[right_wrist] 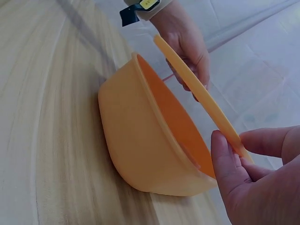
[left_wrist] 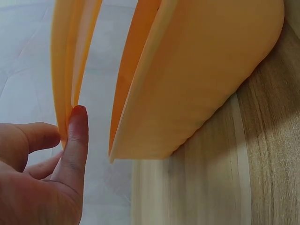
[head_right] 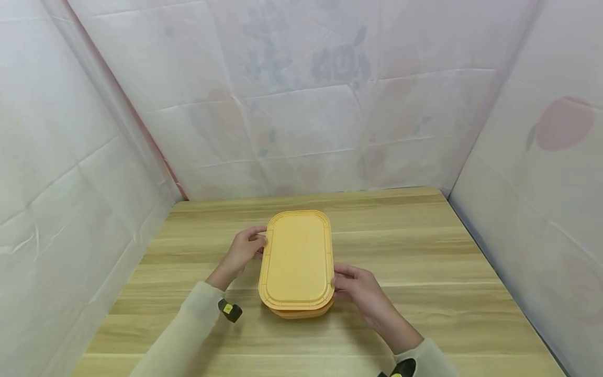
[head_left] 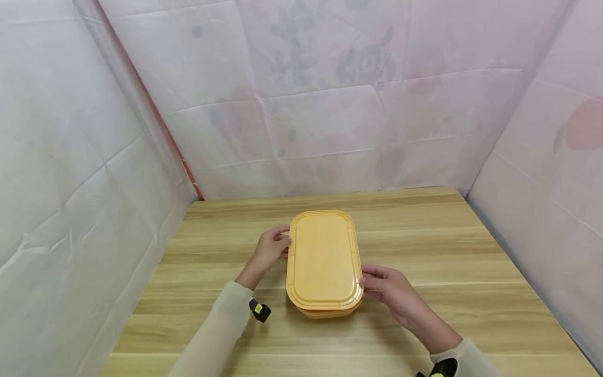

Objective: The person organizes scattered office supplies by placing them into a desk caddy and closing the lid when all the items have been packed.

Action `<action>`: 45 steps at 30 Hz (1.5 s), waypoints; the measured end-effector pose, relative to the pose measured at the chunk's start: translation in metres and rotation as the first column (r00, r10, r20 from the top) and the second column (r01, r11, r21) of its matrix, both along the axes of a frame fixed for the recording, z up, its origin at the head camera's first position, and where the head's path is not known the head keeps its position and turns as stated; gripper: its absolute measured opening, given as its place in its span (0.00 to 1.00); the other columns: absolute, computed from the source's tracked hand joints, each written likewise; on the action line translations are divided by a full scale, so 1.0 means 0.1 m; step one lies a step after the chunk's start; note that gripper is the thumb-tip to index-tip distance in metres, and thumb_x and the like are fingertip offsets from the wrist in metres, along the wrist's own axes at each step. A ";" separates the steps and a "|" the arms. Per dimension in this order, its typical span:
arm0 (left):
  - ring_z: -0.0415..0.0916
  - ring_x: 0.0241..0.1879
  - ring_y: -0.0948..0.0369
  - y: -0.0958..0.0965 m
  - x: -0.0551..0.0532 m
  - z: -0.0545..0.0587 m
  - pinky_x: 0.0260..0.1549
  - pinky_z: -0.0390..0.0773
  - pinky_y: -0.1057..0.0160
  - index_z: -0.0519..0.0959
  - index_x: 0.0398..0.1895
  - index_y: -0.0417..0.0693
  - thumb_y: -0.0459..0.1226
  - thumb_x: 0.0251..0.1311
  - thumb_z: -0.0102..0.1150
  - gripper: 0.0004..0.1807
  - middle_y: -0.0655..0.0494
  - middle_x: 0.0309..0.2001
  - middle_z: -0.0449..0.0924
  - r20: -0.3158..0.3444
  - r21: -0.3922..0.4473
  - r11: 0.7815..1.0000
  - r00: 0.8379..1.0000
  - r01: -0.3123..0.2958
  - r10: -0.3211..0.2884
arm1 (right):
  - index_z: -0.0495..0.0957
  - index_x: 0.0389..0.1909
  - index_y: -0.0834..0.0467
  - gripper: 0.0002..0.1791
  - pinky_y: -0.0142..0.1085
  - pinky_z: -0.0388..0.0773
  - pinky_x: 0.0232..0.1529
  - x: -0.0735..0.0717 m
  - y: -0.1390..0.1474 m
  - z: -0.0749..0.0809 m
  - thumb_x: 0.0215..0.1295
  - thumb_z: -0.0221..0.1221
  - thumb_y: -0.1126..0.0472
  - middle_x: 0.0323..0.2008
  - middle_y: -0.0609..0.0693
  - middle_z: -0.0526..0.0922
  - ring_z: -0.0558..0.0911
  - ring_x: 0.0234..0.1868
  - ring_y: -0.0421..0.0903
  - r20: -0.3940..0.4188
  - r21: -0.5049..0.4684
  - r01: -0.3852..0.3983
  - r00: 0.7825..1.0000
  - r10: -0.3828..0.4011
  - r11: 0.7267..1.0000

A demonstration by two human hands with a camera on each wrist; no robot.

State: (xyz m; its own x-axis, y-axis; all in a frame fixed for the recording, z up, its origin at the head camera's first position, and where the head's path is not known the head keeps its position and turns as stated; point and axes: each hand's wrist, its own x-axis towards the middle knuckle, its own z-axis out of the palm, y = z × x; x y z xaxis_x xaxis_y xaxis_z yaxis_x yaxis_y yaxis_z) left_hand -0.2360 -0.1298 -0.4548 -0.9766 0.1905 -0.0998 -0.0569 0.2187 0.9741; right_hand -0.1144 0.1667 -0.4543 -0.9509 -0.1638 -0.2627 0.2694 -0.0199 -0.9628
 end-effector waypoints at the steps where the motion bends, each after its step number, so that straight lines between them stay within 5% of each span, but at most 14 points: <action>1: 0.83 0.34 0.57 0.00 0.00 0.00 0.39 0.87 0.53 0.75 0.65 0.43 0.34 0.70 0.53 0.21 0.44 0.46 0.84 0.004 -0.003 1.000 1.000 0.000 0.000 | 0.66 0.68 0.73 0.31 0.40 0.84 0.52 0.00 0.00 0.01 0.70 0.61 0.61 0.58 0.61 0.81 0.85 0.51 0.47 -0.002 0.002 0.002 1.000 -0.002 1.000; 14: 0.83 0.33 0.58 0.05 0.02 0.03 0.41 0.87 0.53 0.70 0.69 0.38 0.34 0.70 0.52 0.25 0.43 0.47 0.83 0.047 -0.048 0.998 0.998 0.037 -0.035 | 0.68 0.65 0.76 0.27 0.38 0.85 0.49 -0.06 0.10 0.34 0.72 0.58 0.64 0.54 0.62 0.83 0.86 0.48 0.47 -0.004 0.062 0.007 1.000 -0.007 0.998; 20: 0.84 0.32 0.56 0.11 0.02 0.06 0.38 0.87 0.58 0.70 0.69 0.34 0.32 0.71 0.52 0.24 0.40 0.46 0.81 0.063 -0.017 0.999 0.997 0.049 -0.048 | 0.68 0.66 0.75 0.27 0.40 0.85 0.50 -0.18 0.22 0.59 0.71 0.57 0.63 0.59 0.67 0.79 0.85 0.51 0.49 -0.029 0.181 -0.072 0.996 0.079 0.981; 25: 0.84 0.39 0.45 0.21 0.02 0.12 0.42 0.87 0.56 0.71 0.67 0.33 0.34 0.73 0.52 0.22 0.36 0.49 0.78 -0.009 -0.035 0.998 0.998 0.060 -0.061 | 0.69 0.64 0.77 0.26 0.42 0.85 0.49 -0.29 0.30 0.79 0.71 0.55 0.65 0.55 0.67 0.81 0.86 0.47 0.49 -0.052 0.261 -0.109 0.991 0.127 0.959; 29: 0.84 0.39 0.47 0.44 -0.01 0.31 0.41 0.87 0.55 0.77 0.62 0.37 0.38 0.73 0.54 0.19 0.39 0.48 0.80 -0.083 -0.092 0.994 0.994 0.064 -0.072 | 0.68 0.64 0.78 0.26 0.42 0.86 0.48 -0.36 0.36 0.89 0.70 0.54 0.67 0.53 0.67 0.82 0.87 0.46 0.49 -0.060 0.292 -0.131 0.986 0.155 0.947; 35: 0.85 0.38 0.43 0.98 -0.11 0.74 0.40 0.85 0.49 0.82 0.55 0.41 0.43 0.71 0.54 0.18 0.41 0.45 0.84 -0.140 -0.203 0.969 0.975 0.144 -0.174 | 0.69 0.64 0.77 0.24 0.43 0.86 0.48 -0.41 0.40 0.96 0.71 0.53 0.68 0.53 0.67 0.83 0.87 0.46 0.49 -0.060 0.340 -0.132 0.985 0.161 0.931; 38: 0.83 0.29 0.48 1.22 -0.19 0.88 0.31 0.82 0.55 0.85 0.39 0.44 0.44 0.71 0.54 0.15 0.47 0.31 0.85 -0.158 -0.304 0.941 0.966 0.148 -0.203 | 0.70 0.63 0.77 0.23 0.43 0.86 0.49 -0.43 0.39 0.99 0.72 0.53 0.67 0.53 0.67 0.82 0.87 0.45 0.49 -0.061 0.357 -0.137 0.984 0.169 0.924; 41: 0.74 0.17 0.56 1.40 -0.27 0.98 0.21 0.72 0.63 0.74 0.16 0.49 0.46 0.70 0.55 0.22 0.56 0.14 0.72 -0.138 -0.392 0.908 0.967 0.144 -0.213 | 0.71 0.63 0.76 0.23 0.43 0.85 0.49 -0.45 0.35 1.02 0.72 0.52 0.66 0.54 0.67 0.82 0.87 0.45 0.48 -0.061 0.374 -0.140 0.983 0.175 0.917; 45: 0.69 0.13 0.57 1.55 -0.34 1.04 0.18 0.69 0.64 0.59 0.06 0.54 0.46 0.70 0.57 0.32 0.62 0.08 0.57 -0.099 -0.459 0.875 0.970 0.153 -0.221 | 0.71 0.63 0.76 0.24 0.44 0.85 0.49 -0.47 0.31 1.06 0.71 0.51 0.67 0.55 0.68 0.81 0.87 0.45 0.49 -0.059 0.393 -0.140 0.983 0.177 0.909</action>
